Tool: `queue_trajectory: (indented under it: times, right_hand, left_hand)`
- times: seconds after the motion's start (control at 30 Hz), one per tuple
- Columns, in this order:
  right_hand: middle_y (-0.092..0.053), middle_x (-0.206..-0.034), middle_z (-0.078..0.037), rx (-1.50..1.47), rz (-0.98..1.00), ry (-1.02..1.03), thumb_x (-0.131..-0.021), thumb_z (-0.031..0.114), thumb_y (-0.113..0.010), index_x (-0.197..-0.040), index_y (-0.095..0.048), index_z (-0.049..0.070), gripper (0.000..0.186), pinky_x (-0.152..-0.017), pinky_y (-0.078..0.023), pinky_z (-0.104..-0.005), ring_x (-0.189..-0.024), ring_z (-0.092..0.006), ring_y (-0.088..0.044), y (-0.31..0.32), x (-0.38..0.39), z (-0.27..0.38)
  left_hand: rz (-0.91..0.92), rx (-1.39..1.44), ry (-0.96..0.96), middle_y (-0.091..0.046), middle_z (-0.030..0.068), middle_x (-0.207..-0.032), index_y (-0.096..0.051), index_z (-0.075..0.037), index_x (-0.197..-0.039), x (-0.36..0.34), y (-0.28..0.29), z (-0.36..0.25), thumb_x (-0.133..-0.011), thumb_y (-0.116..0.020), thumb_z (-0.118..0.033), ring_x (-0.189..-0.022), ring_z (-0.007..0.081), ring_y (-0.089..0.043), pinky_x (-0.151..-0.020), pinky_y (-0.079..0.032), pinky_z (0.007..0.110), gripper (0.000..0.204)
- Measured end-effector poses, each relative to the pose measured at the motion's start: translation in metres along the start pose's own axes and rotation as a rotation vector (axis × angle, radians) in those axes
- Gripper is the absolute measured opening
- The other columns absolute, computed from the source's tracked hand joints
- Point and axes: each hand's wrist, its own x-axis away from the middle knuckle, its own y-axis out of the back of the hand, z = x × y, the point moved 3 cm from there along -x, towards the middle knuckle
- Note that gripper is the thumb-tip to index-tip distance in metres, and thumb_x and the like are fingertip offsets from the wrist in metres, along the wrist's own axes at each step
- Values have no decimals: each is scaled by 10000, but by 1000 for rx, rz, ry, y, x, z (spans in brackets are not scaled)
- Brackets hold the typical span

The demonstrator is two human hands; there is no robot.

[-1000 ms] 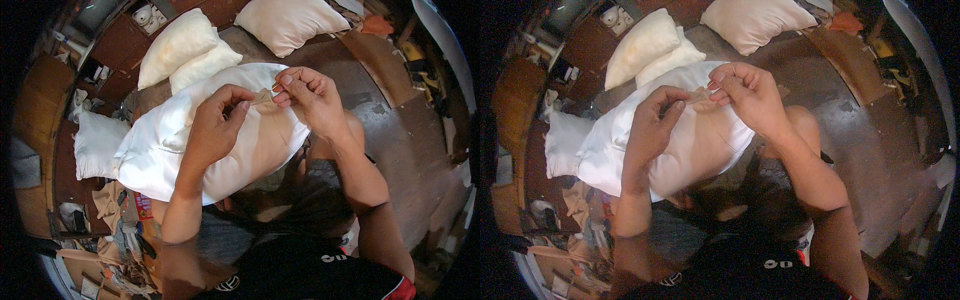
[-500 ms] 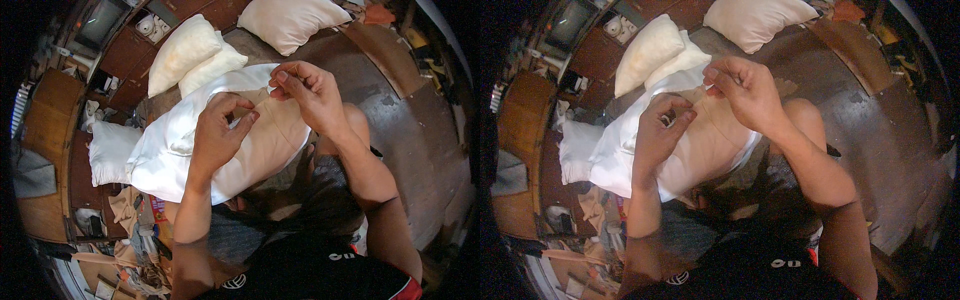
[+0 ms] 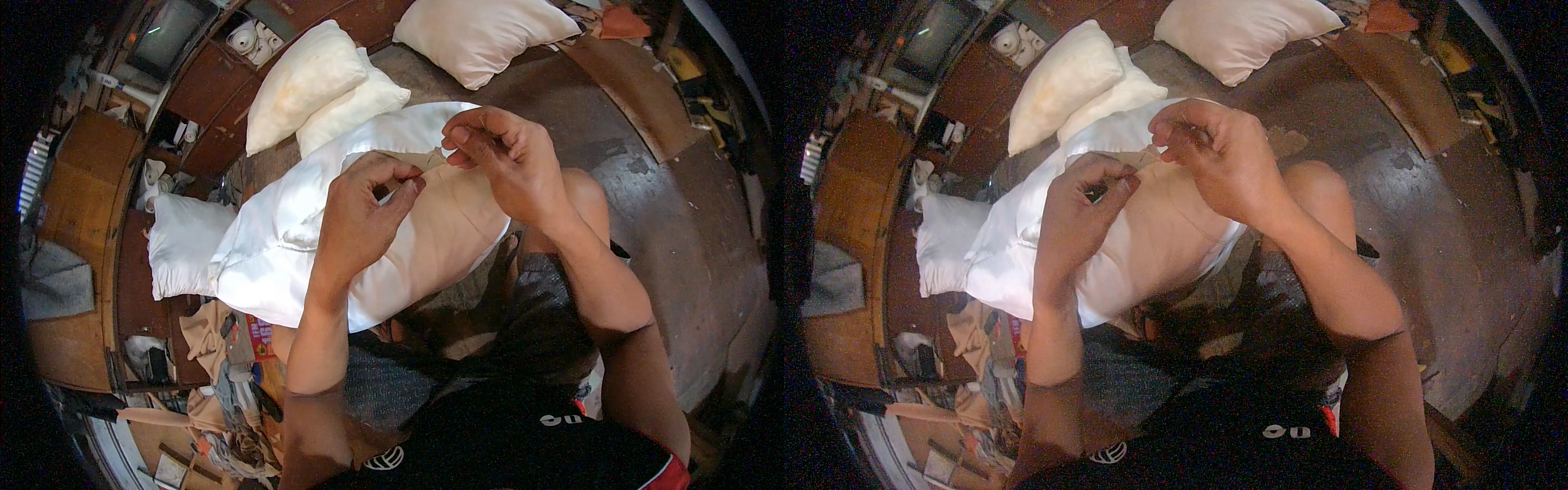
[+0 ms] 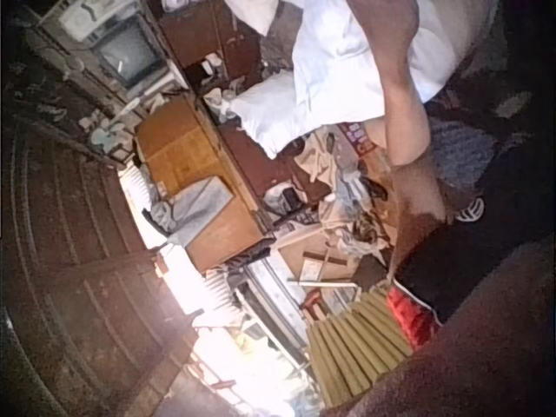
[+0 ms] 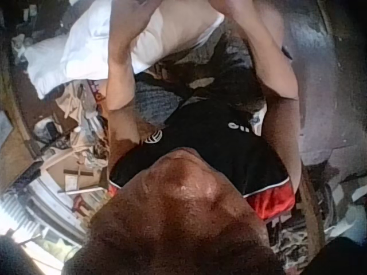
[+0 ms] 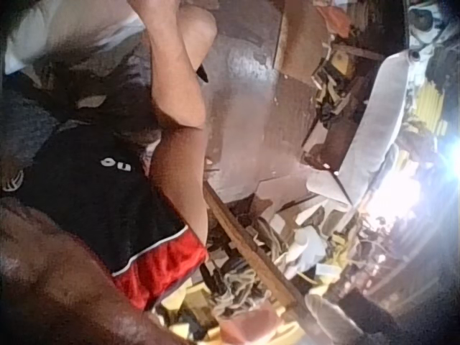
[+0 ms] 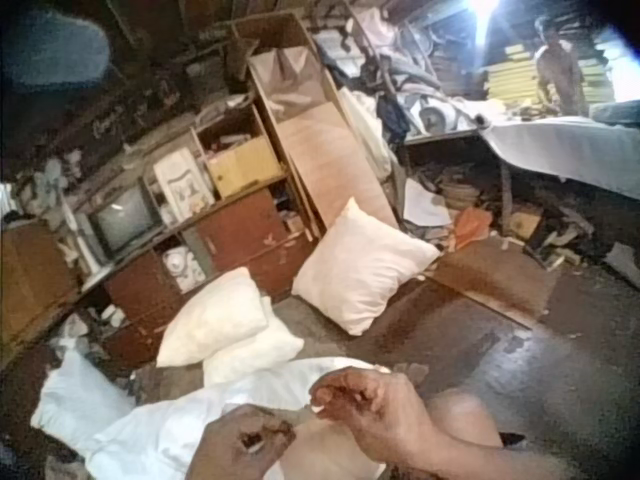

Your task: The person hand-sews the opening of a white pillow using a needle and thread. They repeatedly insert the needle through the fabric and pull the thread to close the seam, working along the edge of the pillow.

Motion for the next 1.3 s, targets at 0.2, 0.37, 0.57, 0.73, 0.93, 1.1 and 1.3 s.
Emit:
queue_trajectory:
  times: [0.2,0.37,0.57,0.73,0.93,1.1,1.3]
  right_hand:
    - [-714,-858,-78,94,3,52,-992,106,-610,-1018,-702,-24,162,-714,-538,-285,-790,-118,-663,-2,1,-2]
    - [-717,-863,-86,69,24,32,-993,104,-610,-1021,-704,-26,162,-717,-540,-289,-790,-127,-668,-4,1,1]
    - [-715,-920,-84,-26,57,-31,-999,100,-610,-1032,-695,-43,170,-734,-557,-275,-805,-138,-672,-2,2,1]
    - [-710,-924,-73,-170,90,-134,-1010,127,-609,-1050,-687,-35,184,-739,-570,-266,-809,-126,-676,0,-1,-1]
    - [-711,-925,-61,-213,126,-171,-1016,163,-612,-1070,-688,-23,208,-733,-565,-253,-803,-111,-674,2,0,-5]
    - [-714,-916,-63,-288,146,-214,-1010,186,-628,-1064,-698,-19,223,-735,-563,-248,-791,-114,-679,2,-1,-6]
    - [-720,-909,-64,-323,187,-267,-1013,206,-628,-1075,-699,-18,243,-746,-566,-260,-804,-129,-691,2,-3,-7]
  left_hand:
    - [32,41,46,-695,99,-965,-712,9,-951,1,3,-4,-881,-711,-100,-931,194,-636,-866,-465,300,130]
    - [30,29,55,-696,91,-959,-708,10,-951,2,4,-2,-892,-709,-107,-914,186,-632,-847,-467,292,131]
    - [20,-3,37,-677,78,-902,-711,-5,-966,1,3,-3,-901,-710,-126,-849,159,-614,-787,-465,284,137]
    - [17,-1,47,-658,78,-878,-708,-10,-964,1,2,-5,-906,-708,-139,-822,159,-593,-771,-457,284,141]
    - [15,6,21,-655,71,-886,-706,-12,-964,1,0,-3,-901,-703,-121,-830,167,-593,-778,-457,287,127]
    - [-64,-4,-76,-651,114,-853,-685,14,-923,0,-4,-5,-885,-682,-52,-736,203,-597,-692,-474,311,76]
    - [-87,72,-49,-664,106,-870,-693,11,-942,0,-6,2,-891,-684,-46,-747,182,-602,-687,-475,298,77]
